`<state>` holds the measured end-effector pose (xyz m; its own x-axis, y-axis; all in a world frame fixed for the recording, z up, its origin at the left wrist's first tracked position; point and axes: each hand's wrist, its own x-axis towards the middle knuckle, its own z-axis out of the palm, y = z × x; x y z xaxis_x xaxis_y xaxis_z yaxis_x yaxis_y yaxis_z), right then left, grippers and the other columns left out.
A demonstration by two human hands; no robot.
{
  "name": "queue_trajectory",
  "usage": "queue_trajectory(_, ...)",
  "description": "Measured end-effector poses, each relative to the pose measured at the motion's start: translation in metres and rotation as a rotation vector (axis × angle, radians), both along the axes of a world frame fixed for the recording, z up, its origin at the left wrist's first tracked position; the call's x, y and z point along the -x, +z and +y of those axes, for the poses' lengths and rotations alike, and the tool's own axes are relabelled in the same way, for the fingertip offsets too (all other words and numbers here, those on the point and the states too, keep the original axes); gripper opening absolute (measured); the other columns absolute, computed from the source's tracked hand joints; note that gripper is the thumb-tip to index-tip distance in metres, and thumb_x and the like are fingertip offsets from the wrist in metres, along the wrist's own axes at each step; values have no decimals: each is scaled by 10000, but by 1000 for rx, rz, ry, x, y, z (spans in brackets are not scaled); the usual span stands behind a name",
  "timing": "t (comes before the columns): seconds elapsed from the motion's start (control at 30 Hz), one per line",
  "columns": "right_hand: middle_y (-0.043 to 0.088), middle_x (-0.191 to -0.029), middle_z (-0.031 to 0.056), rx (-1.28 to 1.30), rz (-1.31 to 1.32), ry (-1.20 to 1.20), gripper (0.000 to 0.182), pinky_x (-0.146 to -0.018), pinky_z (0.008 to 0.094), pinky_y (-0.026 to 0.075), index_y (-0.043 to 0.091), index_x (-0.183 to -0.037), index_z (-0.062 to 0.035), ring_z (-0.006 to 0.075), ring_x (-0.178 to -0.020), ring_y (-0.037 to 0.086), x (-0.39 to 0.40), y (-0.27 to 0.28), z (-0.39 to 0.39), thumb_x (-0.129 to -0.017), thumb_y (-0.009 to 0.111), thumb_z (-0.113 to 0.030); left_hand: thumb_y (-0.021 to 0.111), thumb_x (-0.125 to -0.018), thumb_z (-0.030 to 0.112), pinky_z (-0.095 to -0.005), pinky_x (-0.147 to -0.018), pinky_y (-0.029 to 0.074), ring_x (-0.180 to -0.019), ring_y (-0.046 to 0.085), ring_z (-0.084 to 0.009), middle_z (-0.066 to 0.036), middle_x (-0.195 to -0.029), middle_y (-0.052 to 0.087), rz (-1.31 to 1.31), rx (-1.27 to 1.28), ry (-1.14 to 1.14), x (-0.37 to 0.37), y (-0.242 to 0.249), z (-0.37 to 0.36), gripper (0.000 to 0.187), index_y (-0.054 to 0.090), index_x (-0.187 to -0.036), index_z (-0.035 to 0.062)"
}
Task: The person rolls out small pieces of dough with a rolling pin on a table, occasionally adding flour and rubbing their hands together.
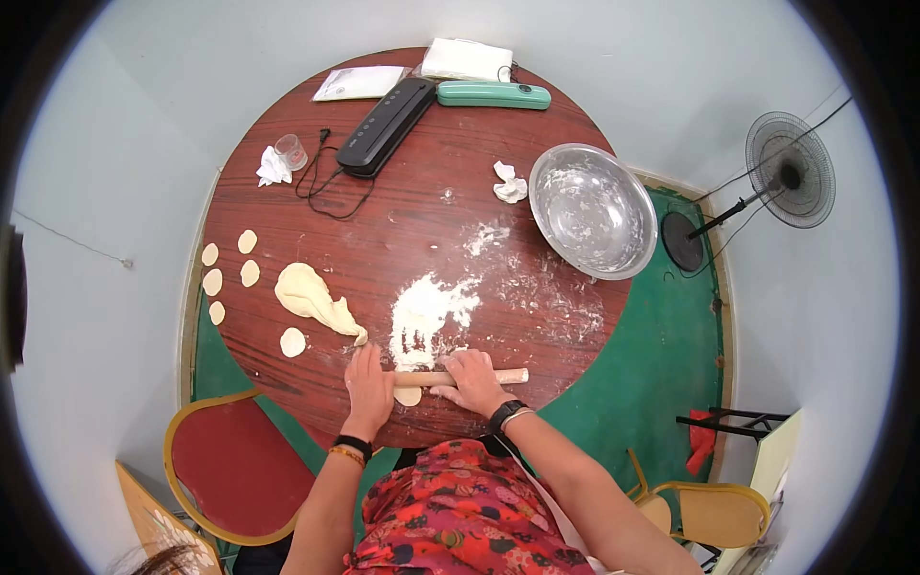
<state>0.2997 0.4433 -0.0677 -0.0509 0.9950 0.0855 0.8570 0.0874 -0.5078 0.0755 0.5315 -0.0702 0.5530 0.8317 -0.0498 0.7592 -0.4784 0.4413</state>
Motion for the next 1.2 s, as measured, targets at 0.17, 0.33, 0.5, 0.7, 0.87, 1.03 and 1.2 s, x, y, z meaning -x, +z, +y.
queue_trajectory(0.17,636,-1007,49,62,24,92,375,-879,430,363,646,-1144,-141,265,-982,561,-6,-13,-5,-829,710,-334,621,-871,146,-487,-954,407,-1160,501,-368,-153,-1230,535,-126,180,-322,29,-4,-25,330,563,-1178,39)
queue_trajectory(0.33,643,-1002,53,77,57,21,362,-886,444,347,654,-1129,-131,261,-982,563,-6,-11,-3,-829,714,-324,626,-882,183,-468,-917,433,-1072,527,-351,-156,-1157,551,-194,-10,-285,26,-7,-46,293,613,-1142,49)
queue_trajectory(0.5,636,-1011,52,65,30,1,367,-881,446,342,645,-1137,-121,261,-969,561,-6,-8,-8,-836,711,-320,618,-892,187,-463,-912,427,-1069,522,-354,-147,-1141,551,-164,95,-124,19,-2,-67,297,613,-1160,56)
queue_trajectory(0.7,629,-994,45,53,-12,156,369,-868,455,351,634,-1148,-125,254,-950,562,4,-6,-32,-835,708,-304,600,-903,184,-480,-951,382,-1137,485,-356,-145,-1206,518,-193,42,24,23,18,-76,352,568,-1229,55)
queue_trajectory(0.87,592,-1051,49,67,-86,164,414,-855,453,370,606,-1213,-105,254,-959,543,14,-3,-48,-859,668,-311,553,-937,267,-580,-1068,286,-1395,297,-369,-148,-1508,332,67,41,-72,22,10,-62,579,367,-1450,72)
queue_trajectory(1.03,525,-1211,81,69,-238,78,579,-966,501,342,447,-1415,-128,279,-1096,485,17,6,-47,-900,611,-335,513,-955,288,-636,-1111,206,-1449,204,-370,-126,-1582,211,230,145,-141,15,12,-42,630,278,-1501,80)
queue_trajectory(1.2,470,-1306,105,168,-283,-4,603,-1062,567,270,359,-1478,-185,310,-1216,419,15,9,-29,-937,553,-364,487,-961,296,-646,-1110,198,-1451,189,-384,-134,-1592,180,296,180,-183,3,16,-14,633,257,-1511,82)
